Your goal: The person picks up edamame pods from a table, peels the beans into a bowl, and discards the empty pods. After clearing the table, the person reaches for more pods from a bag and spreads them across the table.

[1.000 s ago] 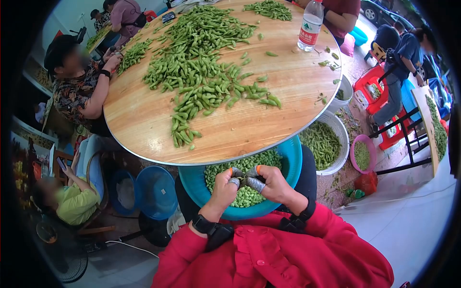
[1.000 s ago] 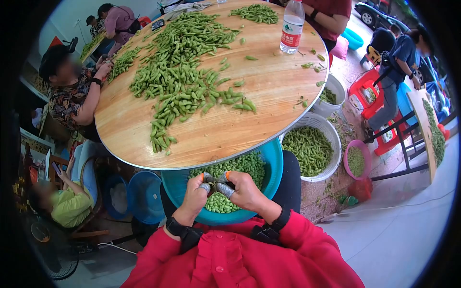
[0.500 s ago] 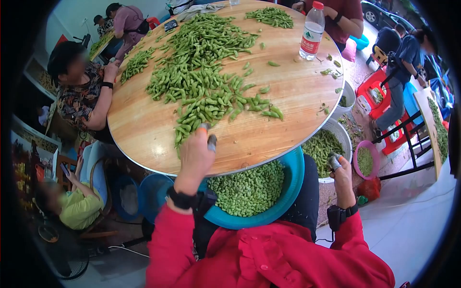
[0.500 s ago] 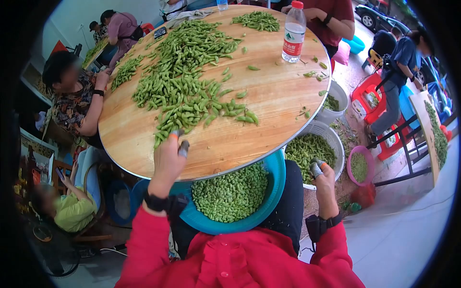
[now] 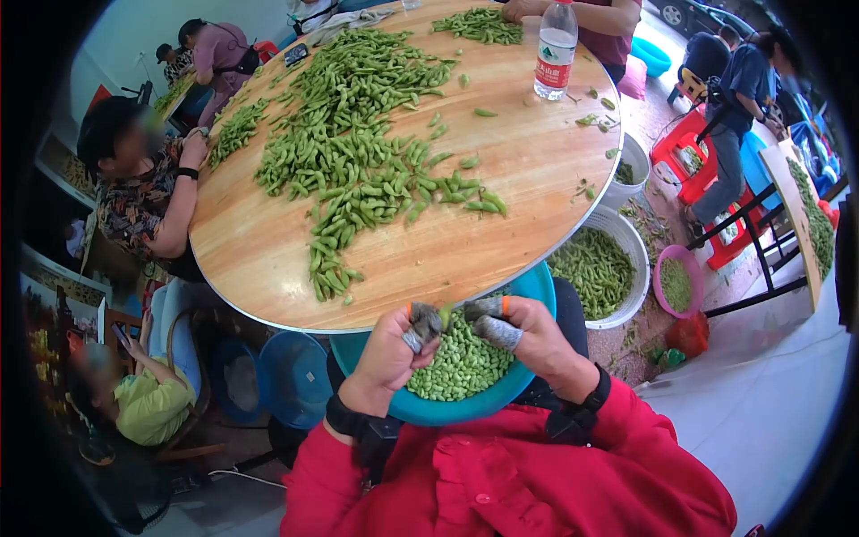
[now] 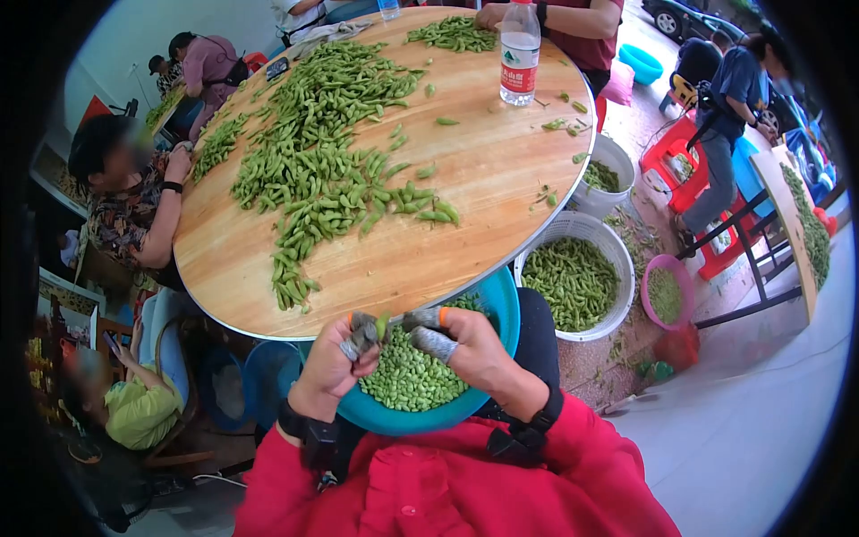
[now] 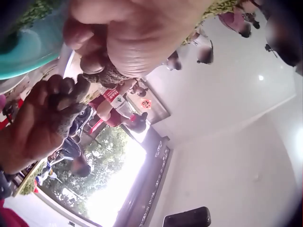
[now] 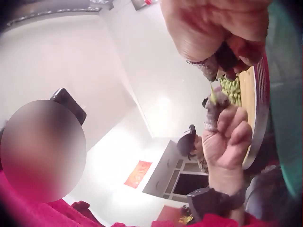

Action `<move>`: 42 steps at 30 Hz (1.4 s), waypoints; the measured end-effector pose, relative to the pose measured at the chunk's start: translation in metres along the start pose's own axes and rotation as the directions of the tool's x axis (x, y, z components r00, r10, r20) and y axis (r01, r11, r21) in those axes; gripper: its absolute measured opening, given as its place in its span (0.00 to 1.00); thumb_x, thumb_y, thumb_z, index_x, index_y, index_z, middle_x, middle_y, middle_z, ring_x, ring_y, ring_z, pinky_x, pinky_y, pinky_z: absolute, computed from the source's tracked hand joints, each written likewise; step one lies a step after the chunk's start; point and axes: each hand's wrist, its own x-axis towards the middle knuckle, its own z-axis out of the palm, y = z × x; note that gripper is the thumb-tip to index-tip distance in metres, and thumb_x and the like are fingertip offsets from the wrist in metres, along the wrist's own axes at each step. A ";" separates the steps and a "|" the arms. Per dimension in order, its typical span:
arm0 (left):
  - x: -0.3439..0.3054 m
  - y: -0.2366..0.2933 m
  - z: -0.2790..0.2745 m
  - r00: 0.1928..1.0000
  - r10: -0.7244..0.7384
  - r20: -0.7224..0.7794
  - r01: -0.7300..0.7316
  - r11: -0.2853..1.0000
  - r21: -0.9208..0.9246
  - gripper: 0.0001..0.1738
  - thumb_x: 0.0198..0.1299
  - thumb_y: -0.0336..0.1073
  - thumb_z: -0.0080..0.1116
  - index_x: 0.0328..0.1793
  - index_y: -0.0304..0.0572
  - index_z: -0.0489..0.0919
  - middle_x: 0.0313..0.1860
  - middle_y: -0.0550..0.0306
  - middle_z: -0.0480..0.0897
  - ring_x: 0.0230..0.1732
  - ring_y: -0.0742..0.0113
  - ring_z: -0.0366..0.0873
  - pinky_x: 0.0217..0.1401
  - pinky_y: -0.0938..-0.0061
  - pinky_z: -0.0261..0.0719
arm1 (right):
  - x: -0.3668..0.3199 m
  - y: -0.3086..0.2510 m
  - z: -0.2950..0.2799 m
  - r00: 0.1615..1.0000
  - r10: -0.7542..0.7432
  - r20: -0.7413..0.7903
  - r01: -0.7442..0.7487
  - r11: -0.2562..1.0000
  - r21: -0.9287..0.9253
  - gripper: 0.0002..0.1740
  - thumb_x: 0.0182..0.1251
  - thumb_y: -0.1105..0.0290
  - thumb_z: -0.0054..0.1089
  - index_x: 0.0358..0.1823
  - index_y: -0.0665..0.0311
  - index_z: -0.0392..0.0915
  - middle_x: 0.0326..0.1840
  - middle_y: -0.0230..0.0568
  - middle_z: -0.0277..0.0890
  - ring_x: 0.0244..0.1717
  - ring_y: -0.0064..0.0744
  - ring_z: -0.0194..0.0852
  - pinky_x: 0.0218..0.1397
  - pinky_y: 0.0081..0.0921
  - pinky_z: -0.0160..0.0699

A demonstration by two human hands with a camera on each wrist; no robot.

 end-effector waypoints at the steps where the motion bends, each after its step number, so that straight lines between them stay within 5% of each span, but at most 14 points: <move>1: -0.004 -0.004 0.001 0.999 -0.040 0.030 0.040 0.999 -0.022 0.02 0.57 0.30 0.50 0.35 0.42 0.73 0.15 0.66 0.66 0.14 0.81 0.58 0.14 0.87 0.51 | -0.001 0.000 0.003 0.999 0.026 0.031 -0.027 1.000 0.014 0.11 0.62 0.72 0.51 0.43 0.70 0.74 0.35 0.27 0.73 0.36 0.15 0.66 0.42 0.15 0.67; 6: -0.013 -0.013 0.003 0.990 -0.100 0.103 0.100 0.995 0.005 0.04 0.55 0.33 0.54 0.34 0.42 0.72 0.15 0.65 0.65 0.13 0.81 0.57 0.13 0.87 0.52 | -0.011 0.005 0.006 0.991 0.104 0.085 -0.113 0.987 0.114 0.08 0.62 0.70 0.52 0.37 0.67 0.74 0.32 0.25 0.73 0.33 0.12 0.65 0.37 0.14 0.65; 9: -0.015 -0.014 0.004 0.982 -0.107 0.154 0.110 0.994 -0.012 0.05 0.55 0.23 0.46 0.33 0.42 0.71 0.16 0.65 0.67 0.13 0.82 0.57 0.14 0.87 0.52 | -0.015 0.011 0.002 0.988 0.132 0.078 -0.140 0.984 0.113 0.08 0.61 0.69 0.52 0.36 0.67 0.74 0.31 0.25 0.73 0.31 0.12 0.64 0.35 0.14 0.64; 15: -0.017 -0.016 0.007 0.982 -0.126 0.142 0.122 0.992 0.037 0.07 0.56 0.34 0.54 0.29 0.43 0.69 0.14 0.66 0.65 0.12 0.81 0.56 0.13 0.86 0.52 | -0.017 0.005 0.010 0.998 0.032 0.053 -0.036 0.996 0.080 0.07 0.61 0.70 0.52 0.36 0.67 0.74 0.30 0.25 0.72 0.31 0.12 0.63 0.34 0.13 0.64; 18: -0.018 -0.015 0.007 0.982 -0.146 0.117 0.143 0.989 0.027 0.05 0.56 0.31 0.51 0.28 0.42 0.70 0.14 0.66 0.65 0.12 0.81 0.56 0.13 0.86 0.52 | -0.015 0.017 0.005 0.996 0.073 0.044 -0.070 0.995 -0.064 0.11 0.60 0.64 0.56 0.35 0.66 0.74 0.33 0.29 0.75 0.35 0.16 0.69 0.39 0.15 0.67; 24: -0.015 -0.014 0.008 0.984 -0.140 0.114 0.141 0.990 -0.003 0.03 0.55 0.29 0.50 0.29 0.42 0.70 0.15 0.65 0.65 0.12 0.81 0.56 0.13 0.86 0.52 | -0.017 0.014 0.004 0.996 0.083 0.040 -0.087 0.991 0.097 0.11 0.60 0.63 0.56 0.34 0.65 0.74 0.28 0.26 0.72 0.27 0.12 0.64 0.31 0.13 0.62; 30: -0.016 -0.015 0.013 0.990 -0.087 0.108 0.072 0.989 0.133 0.03 0.55 0.28 0.50 0.30 0.41 0.71 0.16 0.66 0.66 0.14 0.82 0.57 0.14 0.87 0.53 | -0.020 0.011 0.002 0.994 0.103 0.045 -0.104 0.994 0.022 0.07 0.63 0.69 0.51 0.33 0.66 0.73 0.28 0.24 0.70 0.29 0.11 0.61 0.32 0.12 0.62; 39: -0.015 -0.019 0.008 0.988 -0.101 0.116 0.089 0.991 0.100 0.02 0.55 0.26 0.50 0.31 0.41 0.71 0.17 0.68 0.67 0.15 0.84 0.58 0.15 0.88 0.53 | -0.013 0.022 0.005 1.000 0.029 -0.004 -0.029 0.999 -0.029 0.04 0.60 0.72 0.52 0.32 0.66 0.73 0.27 0.24 0.70 0.30 0.12 0.60 0.32 0.14 0.62; 42: -0.014 -0.025 0.014 0.998 0.059 0.016 -0.061 0.908 0.415 0.02 0.54 0.28 0.52 0.31 0.39 0.71 0.16 0.63 0.69 0.14 0.75 0.64 0.15 0.81 0.58 | -0.011 0.028 0.006 0.999 0.019 -0.045 -0.020 1.000 -0.007 0.04 0.59 0.73 0.53 0.31 0.67 0.73 0.25 0.24 0.69 0.28 0.12 0.60 0.30 0.15 0.63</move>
